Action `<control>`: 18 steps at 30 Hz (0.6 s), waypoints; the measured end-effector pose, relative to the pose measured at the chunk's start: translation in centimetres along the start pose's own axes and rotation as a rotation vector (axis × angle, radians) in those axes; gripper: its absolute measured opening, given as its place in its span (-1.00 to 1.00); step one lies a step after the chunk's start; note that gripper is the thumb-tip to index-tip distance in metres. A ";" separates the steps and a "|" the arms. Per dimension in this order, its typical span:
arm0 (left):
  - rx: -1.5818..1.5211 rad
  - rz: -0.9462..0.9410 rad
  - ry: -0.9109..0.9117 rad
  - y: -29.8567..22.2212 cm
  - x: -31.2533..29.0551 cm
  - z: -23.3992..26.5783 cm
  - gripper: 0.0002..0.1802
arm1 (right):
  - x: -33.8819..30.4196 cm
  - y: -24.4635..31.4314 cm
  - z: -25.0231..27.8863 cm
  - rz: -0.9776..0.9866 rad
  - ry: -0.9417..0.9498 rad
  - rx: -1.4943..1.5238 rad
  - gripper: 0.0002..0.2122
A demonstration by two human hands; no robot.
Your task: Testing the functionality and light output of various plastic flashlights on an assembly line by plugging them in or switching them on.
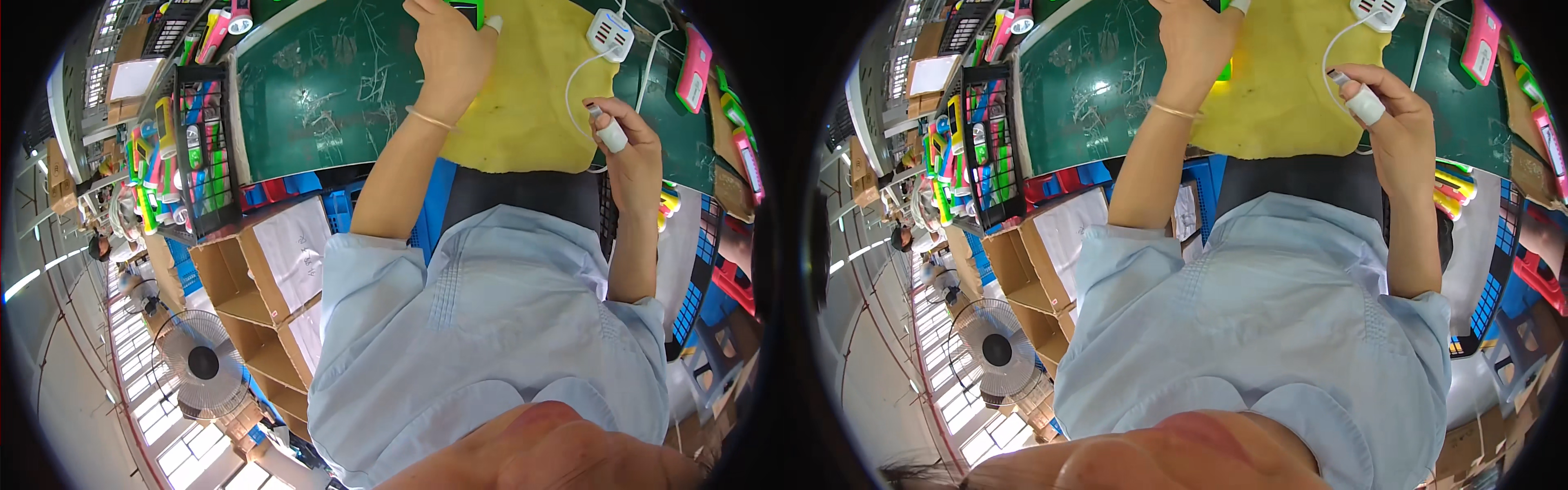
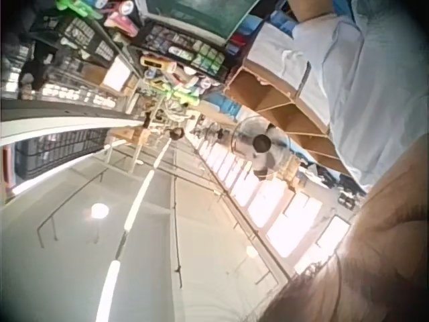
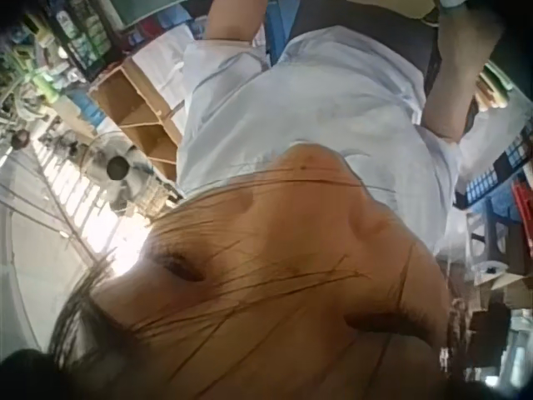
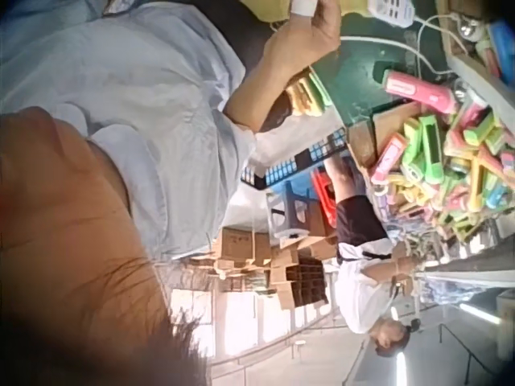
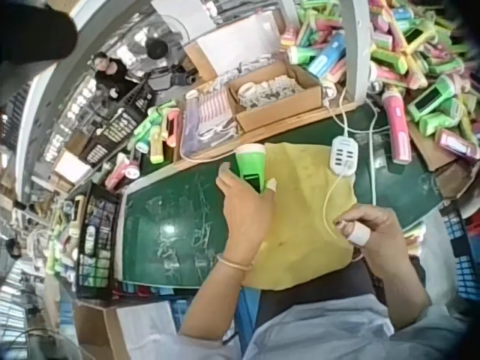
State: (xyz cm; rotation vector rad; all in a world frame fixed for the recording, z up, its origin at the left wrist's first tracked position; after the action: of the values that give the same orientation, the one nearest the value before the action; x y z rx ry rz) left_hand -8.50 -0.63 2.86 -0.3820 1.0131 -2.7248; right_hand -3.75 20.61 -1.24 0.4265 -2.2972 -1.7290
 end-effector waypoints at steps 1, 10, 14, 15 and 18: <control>-0.041 -0.052 -0.040 0.3 0.1 0.0 -0.16 | 0.2 -0.1 -0.2 -0.010 -0.016 -0.018 -0.80; -1.600 0.148 0.673 1.0 -3.7 -2.1 -0.61 | 2.3 1.7 -3.9 0.318 0.080 -0.707 -0.91; -1.325 0.141 0.464 0.2 -4.0 -2.8 -0.64 | 2.6 3.7 -6.7 0.659 0.104 -1.227 -0.90; -1.092 0.000 0.343 0.0 -3.8 -2.2 -0.67 | 3.0 4.3 -6.8 0.628 0.077 -1.211 -0.90; -1.201 -0.023 0.318 0.0 -4.3 -1.7 -0.72 | 3.9 4.8 -6.7 0.004 0.678 -0.805 -0.82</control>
State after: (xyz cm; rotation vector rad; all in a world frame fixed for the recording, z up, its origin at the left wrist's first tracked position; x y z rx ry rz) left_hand -4.99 1.62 0.89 -0.0981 2.6389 -1.8769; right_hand -5.40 14.45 5.31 0.6807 -1.0415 -1.9238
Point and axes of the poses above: each hand's wrist, its own x-axis towards the middle knuckle, its own z-axis out of the back of the hand, y = z × x, the point moved 4 cm from there along x, towards the middle knuckle, and after that the axes turned 8 degrees about y, right-handed, at the moved point
